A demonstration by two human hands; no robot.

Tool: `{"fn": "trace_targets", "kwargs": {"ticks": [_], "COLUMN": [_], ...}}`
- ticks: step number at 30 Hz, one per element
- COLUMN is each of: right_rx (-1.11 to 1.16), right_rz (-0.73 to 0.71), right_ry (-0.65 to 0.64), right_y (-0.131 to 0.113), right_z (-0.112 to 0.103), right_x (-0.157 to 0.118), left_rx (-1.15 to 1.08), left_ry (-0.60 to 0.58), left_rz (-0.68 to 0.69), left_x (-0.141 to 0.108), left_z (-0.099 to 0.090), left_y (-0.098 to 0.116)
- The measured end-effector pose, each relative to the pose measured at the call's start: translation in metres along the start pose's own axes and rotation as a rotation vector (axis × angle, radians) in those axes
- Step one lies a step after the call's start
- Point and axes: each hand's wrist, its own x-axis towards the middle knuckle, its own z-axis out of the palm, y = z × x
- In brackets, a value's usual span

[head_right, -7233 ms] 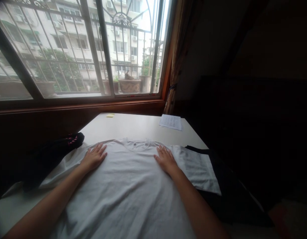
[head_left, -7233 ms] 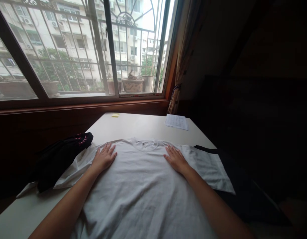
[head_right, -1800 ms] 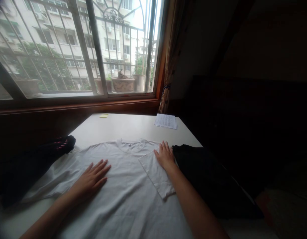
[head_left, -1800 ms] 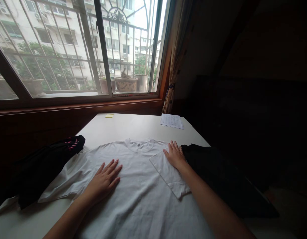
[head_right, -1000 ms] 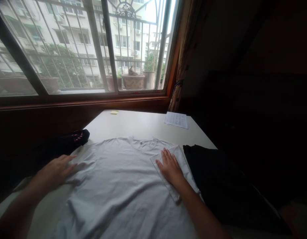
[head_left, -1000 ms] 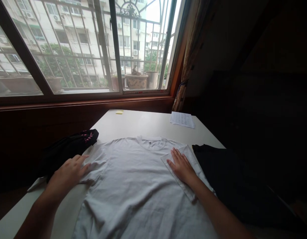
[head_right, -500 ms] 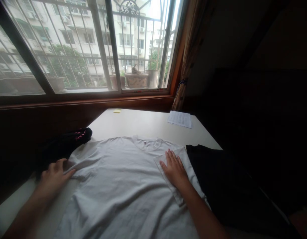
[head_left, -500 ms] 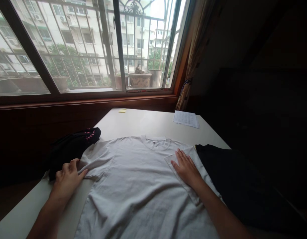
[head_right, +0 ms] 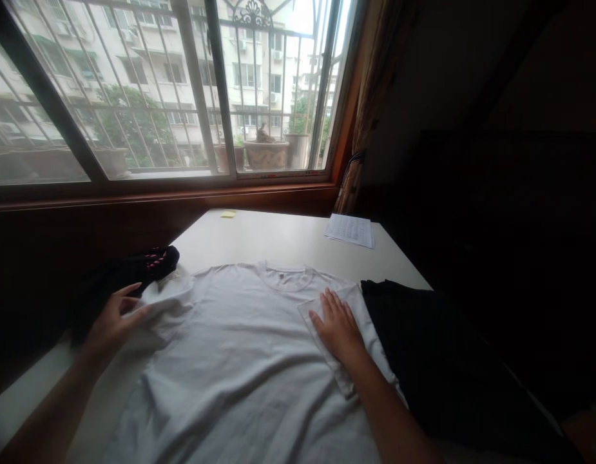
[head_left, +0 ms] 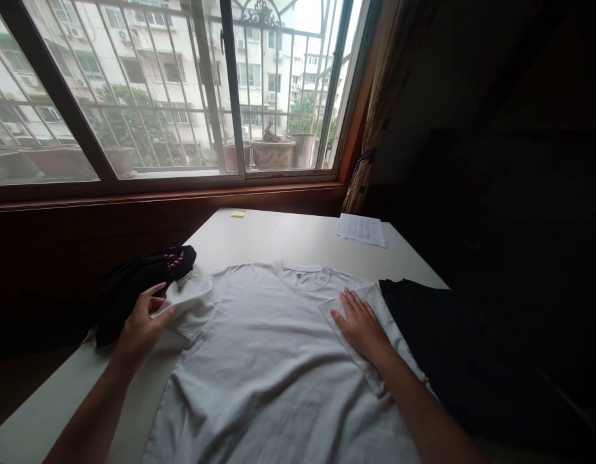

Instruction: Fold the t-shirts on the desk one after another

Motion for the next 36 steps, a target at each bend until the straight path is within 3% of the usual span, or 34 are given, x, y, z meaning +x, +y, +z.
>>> {"fn": "trace_targets", "kwargs": {"ticks": [3,6,8,11,13,15,19,24,27,29,31,36], "right_rx": [0.007,0.01,0.002,-0.009,-0.007,-0.001,-0.007,0.013,0.159,0.336,0.539,0.636], "right_rz": [-0.003,-0.003,-0.004,-0.005,-0.003,0.002,0.015,0.028,-0.117,-0.221,-0.265,-0.272], "right_ry": [0.003,0.005,0.002,0.002,0.0,-0.005,-0.043,-0.127,-0.039,-0.045,-0.132,-0.147], "right_y": [0.0,0.0,0.001,0.002,0.002,0.002,0.005,-0.01,-0.048,-0.086,-0.125,-0.199], "right_z": [-0.001,0.0,0.0,0.002,0.004,0.005,0.003,-0.027,-0.047,-0.05,-0.043,-0.008], "right_x": [0.0,0.0,0.001,0.002,0.002,0.001,0.003,0.026,0.054,0.076,0.097,0.142], "left_rx": [-0.026,-0.079,-0.101,-0.027,0.069,0.136,0.244,0.22,0.177,0.191,0.217,0.259], "left_ry": [0.055,-0.011,-0.179,-0.604,-0.771,-0.77,-0.594,-0.427,-0.42,-0.409,-0.394,-0.329], "left_rz": [0.165,0.384,0.602,0.978,1.094,1.081,0.942,0.835,0.749,0.715,0.697,0.588], "left_x": [0.005,0.001,-0.012,-0.043,-0.06,-0.069,-0.062,-0.052,-0.054,-0.056,-0.057,-0.055], "left_z": [0.006,0.023,0.038,0.054,0.056,0.051,0.033,0.023,0.026,0.028,0.029,0.026], "left_y": [0.028,0.052,0.066,0.082,0.084,0.077,0.036,-0.007,-0.011,-0.009,-0.009,-0.014]}}
